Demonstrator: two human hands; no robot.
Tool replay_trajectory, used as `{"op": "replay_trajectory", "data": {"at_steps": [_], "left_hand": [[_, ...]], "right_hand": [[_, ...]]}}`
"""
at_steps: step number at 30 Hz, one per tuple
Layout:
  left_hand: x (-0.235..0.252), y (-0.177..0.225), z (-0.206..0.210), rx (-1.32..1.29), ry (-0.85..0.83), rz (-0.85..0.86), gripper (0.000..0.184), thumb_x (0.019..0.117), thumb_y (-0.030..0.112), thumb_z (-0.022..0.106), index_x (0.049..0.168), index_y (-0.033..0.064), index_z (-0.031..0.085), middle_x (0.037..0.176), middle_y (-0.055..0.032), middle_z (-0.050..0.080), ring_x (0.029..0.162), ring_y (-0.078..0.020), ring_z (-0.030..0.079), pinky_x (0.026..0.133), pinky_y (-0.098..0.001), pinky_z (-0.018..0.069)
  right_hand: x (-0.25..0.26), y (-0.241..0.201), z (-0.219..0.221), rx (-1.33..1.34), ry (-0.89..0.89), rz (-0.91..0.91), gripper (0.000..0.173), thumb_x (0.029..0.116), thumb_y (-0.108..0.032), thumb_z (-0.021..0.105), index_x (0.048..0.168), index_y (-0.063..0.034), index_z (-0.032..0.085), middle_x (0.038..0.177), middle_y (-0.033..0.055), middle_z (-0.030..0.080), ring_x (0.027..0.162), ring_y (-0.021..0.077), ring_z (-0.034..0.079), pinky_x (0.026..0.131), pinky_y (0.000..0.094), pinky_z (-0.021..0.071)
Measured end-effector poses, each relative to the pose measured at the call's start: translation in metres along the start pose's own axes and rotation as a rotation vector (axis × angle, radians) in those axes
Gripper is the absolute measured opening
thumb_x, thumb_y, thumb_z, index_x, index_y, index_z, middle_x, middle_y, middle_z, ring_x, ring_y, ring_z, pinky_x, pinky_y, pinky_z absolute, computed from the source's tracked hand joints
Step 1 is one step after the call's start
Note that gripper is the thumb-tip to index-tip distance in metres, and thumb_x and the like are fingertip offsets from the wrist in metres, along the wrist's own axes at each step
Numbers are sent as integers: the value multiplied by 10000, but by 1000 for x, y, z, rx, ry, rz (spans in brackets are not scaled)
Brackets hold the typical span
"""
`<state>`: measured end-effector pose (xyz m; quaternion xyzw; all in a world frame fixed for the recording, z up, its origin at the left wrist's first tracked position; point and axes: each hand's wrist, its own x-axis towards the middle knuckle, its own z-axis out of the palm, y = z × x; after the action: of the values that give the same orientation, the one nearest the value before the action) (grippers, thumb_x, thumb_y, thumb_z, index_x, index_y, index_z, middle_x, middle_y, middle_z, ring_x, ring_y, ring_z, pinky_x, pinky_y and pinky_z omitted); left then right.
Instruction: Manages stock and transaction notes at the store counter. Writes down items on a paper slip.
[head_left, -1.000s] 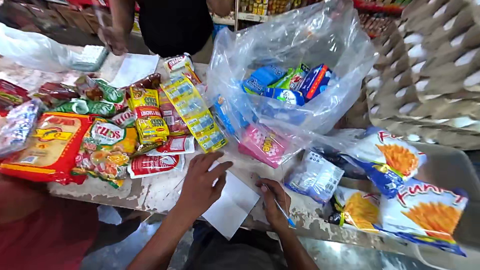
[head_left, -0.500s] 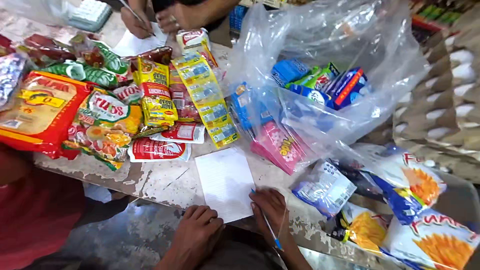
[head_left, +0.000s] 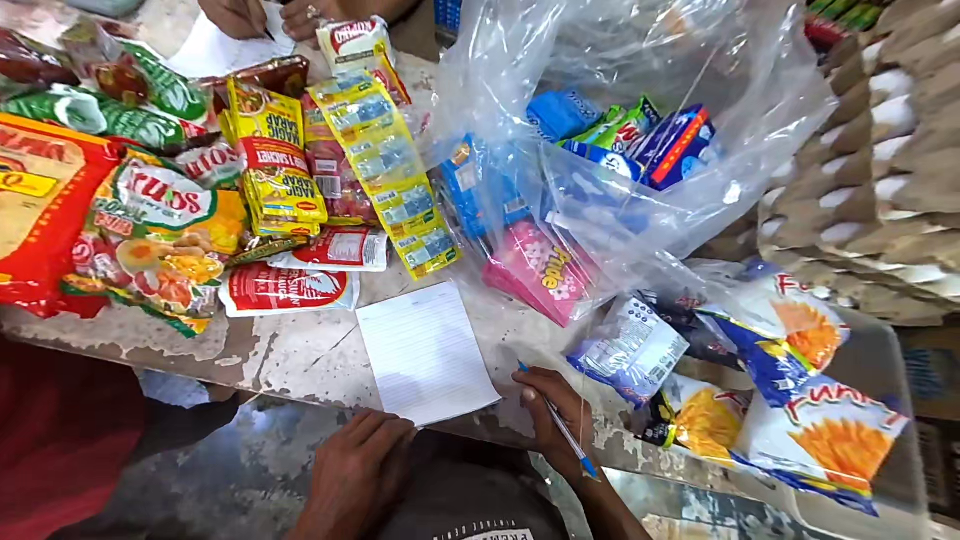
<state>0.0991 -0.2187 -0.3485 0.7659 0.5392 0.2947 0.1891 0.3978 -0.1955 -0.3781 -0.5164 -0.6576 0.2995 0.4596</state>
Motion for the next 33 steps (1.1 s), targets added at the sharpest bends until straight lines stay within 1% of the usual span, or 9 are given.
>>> {"op": "replay_trajectory", "data": {"at_steps": [4,6,9,13,16,21,25,31,33], "left_hand": [[6,-3,-7,-36,-84,-71,235,951,304,591,924,146,762,895,14,732,849,-120,712,764,-301,604],[9,-11,-5,-22,-198,-39,210,941,285,614,972,146,768,932,1,737,875,-150,720,784,-345,613],[15,-17,-2,16,-365,65,233,874,299,709,1038,149,778,978,-27,739,921,-212,721,797,-418,614],[26,-10,-4,95,-474,20,310,822,319,807,1065,138,739,939,-71,712,834,-258,711,723,-480,603],[27,-6,2,187,-422,41,369,771,395,839,1010,139,721,889,-73,692,793,-274,702,648,-475,586],[30,-7,2,186,-459,-6,350,808,427,803,1020,157,735,915,-57,694,782,-251,701,644,-460,588],[37,-11,-4,148,-563,-74,368,836,445,794,1081,179,733,954,-39,701,789,-215,690,704,-442,589],[43,-16,-8,86,-631,-110,394,848,469,788,1110,182,724,908,-6,680,744,-156,652,698,-376,567],[43,-19,-9,59,-633,-103,340,881,448,750,1091,181,728,906,2,680,743,-140,650,701,-363,565]], "right_hand": [[-2,1,6,23,48,41,237,1011,-170,593,1104,-22,753,1083,86,735,976,144,699,873,306,594],[0,1,9,-13,17,6,219,988,-183,637,1107,-50,764,1098,76,742,1049,161,699,949,340,584],[3,5,12,-90,-82,-82,303,929,-334,740,1158,-137,771,1149,40,744,1128,164,669,1012,407,531],[4,15,14,-225,-194,-198,423,857,-492,782,1202,-250,750,1213,-13,735,1223,161,619,1029,434,471],[5,15,15,-285,-234,-220,376,879,-418,771,1226,-278,735,1242,-29,723,1235,165,605,1027,434,456],[4,16,15,-277,-243,-206,340,897,-355,749,1228,-281,737,1249,-28,721,1235,168,605,1013,435,455],[5,18,15,-271,-228,-219,359,890,-388,749,1233,-286,732,1246,-33,723,1233,161,606,1015,428,456],[5,18,15,-258,-240,-193,376,882,-419,759,1233,-287,733,1241,-43,721,1228,148,601,1011,428,451],[5,17,15,-244,-238,-178,373,884,-415,755,1232,-283,734,1238,-42,722,1232,147,600,1016,428,450]]}}
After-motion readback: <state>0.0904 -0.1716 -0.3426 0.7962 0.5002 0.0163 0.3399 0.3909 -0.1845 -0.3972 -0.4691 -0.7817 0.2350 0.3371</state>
